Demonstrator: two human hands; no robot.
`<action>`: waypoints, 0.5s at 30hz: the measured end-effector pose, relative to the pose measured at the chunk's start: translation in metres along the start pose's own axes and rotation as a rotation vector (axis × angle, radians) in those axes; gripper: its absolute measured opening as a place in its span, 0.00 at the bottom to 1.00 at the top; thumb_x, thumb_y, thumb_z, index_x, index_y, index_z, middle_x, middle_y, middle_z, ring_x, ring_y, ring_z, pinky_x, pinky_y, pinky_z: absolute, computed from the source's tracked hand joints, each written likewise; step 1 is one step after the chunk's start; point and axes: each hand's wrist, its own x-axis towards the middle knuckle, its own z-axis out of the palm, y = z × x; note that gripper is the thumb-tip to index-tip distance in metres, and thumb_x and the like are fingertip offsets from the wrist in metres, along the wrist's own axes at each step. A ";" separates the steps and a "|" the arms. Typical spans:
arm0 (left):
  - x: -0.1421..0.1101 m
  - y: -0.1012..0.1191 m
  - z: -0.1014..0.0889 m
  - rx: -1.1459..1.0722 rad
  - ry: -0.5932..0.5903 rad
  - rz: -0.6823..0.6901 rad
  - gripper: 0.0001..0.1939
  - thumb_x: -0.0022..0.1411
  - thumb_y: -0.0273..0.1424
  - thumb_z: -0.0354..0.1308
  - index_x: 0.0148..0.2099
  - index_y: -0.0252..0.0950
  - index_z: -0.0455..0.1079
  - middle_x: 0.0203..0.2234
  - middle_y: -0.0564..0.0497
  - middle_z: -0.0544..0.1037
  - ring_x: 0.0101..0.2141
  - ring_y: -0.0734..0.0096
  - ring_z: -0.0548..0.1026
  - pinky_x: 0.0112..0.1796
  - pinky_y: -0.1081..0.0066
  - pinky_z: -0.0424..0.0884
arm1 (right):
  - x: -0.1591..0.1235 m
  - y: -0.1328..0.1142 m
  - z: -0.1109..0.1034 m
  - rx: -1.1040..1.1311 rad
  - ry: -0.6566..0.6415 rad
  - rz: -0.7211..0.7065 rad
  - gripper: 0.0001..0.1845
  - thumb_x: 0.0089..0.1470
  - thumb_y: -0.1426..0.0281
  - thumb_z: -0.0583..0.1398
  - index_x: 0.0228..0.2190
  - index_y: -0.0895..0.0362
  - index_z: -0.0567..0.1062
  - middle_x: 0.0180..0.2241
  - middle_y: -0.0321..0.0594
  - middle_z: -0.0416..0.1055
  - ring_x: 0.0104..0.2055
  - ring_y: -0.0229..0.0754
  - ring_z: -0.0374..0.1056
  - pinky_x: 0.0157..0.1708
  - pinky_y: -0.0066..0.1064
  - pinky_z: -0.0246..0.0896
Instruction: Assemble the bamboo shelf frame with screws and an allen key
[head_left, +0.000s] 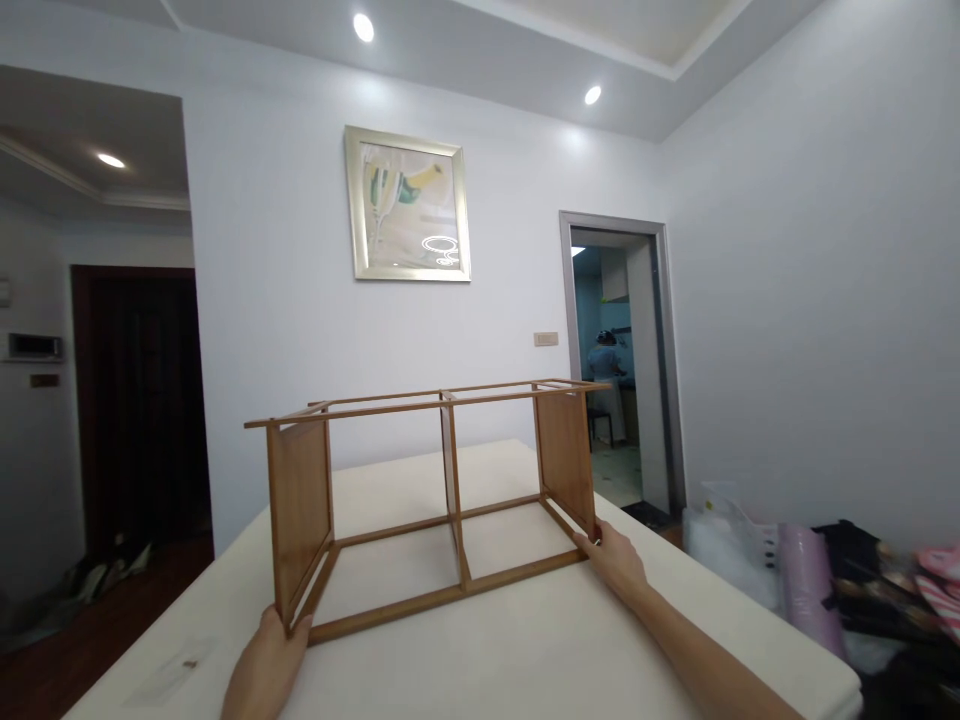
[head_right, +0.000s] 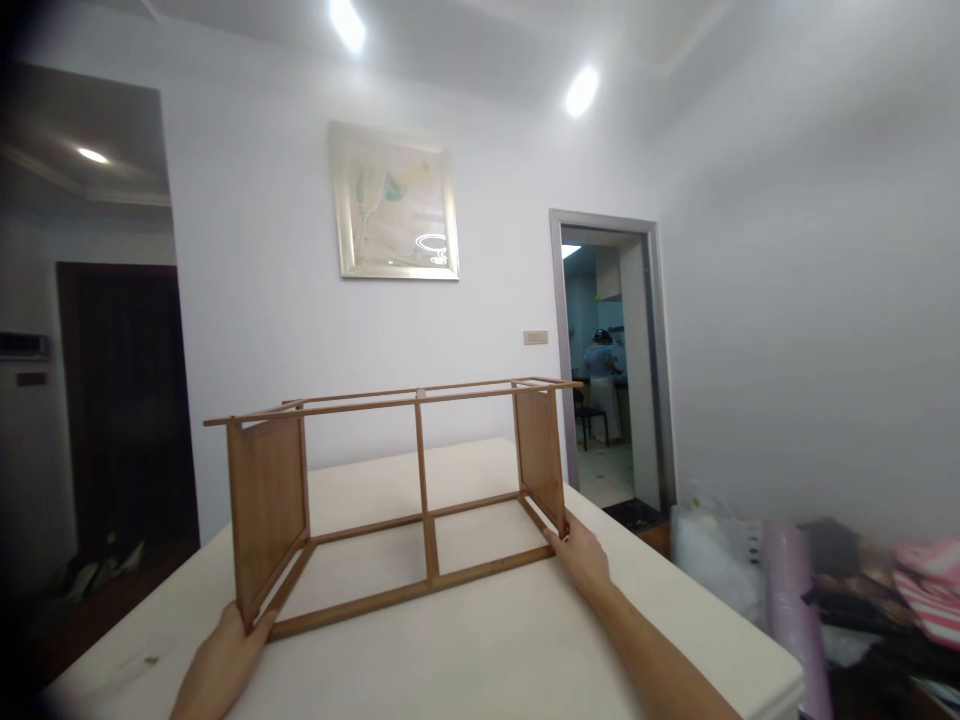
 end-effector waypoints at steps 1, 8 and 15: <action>-0.003 -0.002 -0.001 0.015 -0.038 -0.001 0.20 0.64 0.48 0.39 0.40 0.39 0.64 0.32 0.39 0.80 0.37 0.45 0.80 0.38 0.57 0.73 | -0.003 0.002 -0.001 -0.029 -0.033 -0.008 0.15 0.58 0.58 0.56 0.39 0.55 0.75 0.37 0.46 0.78 0.40 0.52 0.75 0.35 0.36 0.65; -0.012 -0.006 -0.012 0.068 -0.096 0.024 0.16 0.65 0.43 0.37 0.31 0.43 0.60 0.29 0.39 0.80 0.35 0.46 0.80 0.38 0.57 0.72 | -0.016 0.016 -0.020 -0.172 -0.182 -0.146 0.10 0.59 0.66 0.56 0.34 0.55 0.75 0.44 0.45 0.76 0.43 0.48 0.74 0.38 0.34 0.62; -0.023 -0.005 -0.023 0.049 -0.119 0.040 0.19 0.64 0.43 0.40 0.33 0.41 0.67 0.31 0.39 0.81 0.38 0.45 0.80 0.40 0.54 0.72 | -0.020 0.016 -0.029 -0.222 -0.226 -0.192 0.14 0.60 0.67 0.54 0.43 0.57 0.74 0.49 0.50 0.74 0.46 0.53 0.73 0.42 0.40 0.62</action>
